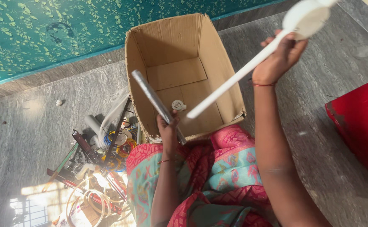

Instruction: The person sits on the floor and handles various white plastic plumbing fittings and pipes, picking them up from a pile and placing them into a cardboard box. The person also briefly assembles a pipe with a fitting before placing the components into the box.

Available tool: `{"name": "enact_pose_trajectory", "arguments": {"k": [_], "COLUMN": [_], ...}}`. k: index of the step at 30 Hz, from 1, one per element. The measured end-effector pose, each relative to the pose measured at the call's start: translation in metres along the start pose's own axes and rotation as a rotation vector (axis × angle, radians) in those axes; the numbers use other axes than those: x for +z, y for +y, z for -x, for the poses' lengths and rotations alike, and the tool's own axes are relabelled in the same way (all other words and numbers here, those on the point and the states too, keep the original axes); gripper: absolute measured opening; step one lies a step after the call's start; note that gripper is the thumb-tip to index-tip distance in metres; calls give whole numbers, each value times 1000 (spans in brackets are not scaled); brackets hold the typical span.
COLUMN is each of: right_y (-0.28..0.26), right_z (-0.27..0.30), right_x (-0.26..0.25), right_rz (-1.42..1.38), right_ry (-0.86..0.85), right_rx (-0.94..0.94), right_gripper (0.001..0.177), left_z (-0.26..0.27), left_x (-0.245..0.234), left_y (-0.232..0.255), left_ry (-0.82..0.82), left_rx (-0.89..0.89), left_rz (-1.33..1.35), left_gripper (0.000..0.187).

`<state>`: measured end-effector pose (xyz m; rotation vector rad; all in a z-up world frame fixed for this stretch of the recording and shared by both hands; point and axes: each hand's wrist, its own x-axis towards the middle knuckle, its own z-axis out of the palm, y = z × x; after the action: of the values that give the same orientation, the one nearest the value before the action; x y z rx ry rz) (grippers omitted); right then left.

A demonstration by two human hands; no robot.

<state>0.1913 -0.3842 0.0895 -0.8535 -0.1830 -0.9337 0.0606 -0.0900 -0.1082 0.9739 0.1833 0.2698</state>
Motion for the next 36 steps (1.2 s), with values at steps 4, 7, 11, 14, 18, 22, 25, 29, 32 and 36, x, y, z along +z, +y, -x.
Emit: {"name": "enact_pose_trajectory", "arguments": {"k": [4, 7, 11, 14, 18, 22, 25, 29, 32, 36], "right_y": [26, 67, 116, 145, 192, 249, 290, 332, 360, 394], "right_z": [-9, 8, 35, 69, 105, 132, 152, 180, 192, 194], "right_x": [-28, -49, -65, -74, -82, -73, -52, -35, -40, -60], "right_rz": [-128, -43, -141, 31, 183, 227, 336, 296, 362, 500], "right_ry": [188, 290, 103, 101, 98, 80, 116, 202, 143, 157], "right_rx": [75, 168, 377, 819, 1212, 1308, 1285, 1421, 1560, 1519], "right_gripper": [41, 32, 7, 14, 14, 14, 19, 23, 24, 28], "left_z": [0, -5, -22, -37, -48, -56, -45, -16, -5, 18], "left_x": [-3, -10, -33, -44, -54, -66, -70, -68, -59, -37], "left_y": [4, 4, 9, 12, 11, 9, 0, -1, 15, 43], "left_ry": [-56, -7, 113, 125, 149, 170, 94, 88, 79, 265], "left_rx": [-76, -27, 136, 314, 212, 232, 344, 139, 61, -215], "left_rz": [-97, -106, -225, -331, -282, -404, -464, -573, -589, -211], "left_gripper": [44, 50, 52, 60, 61, 61, 58, 56, 56, 52]}}
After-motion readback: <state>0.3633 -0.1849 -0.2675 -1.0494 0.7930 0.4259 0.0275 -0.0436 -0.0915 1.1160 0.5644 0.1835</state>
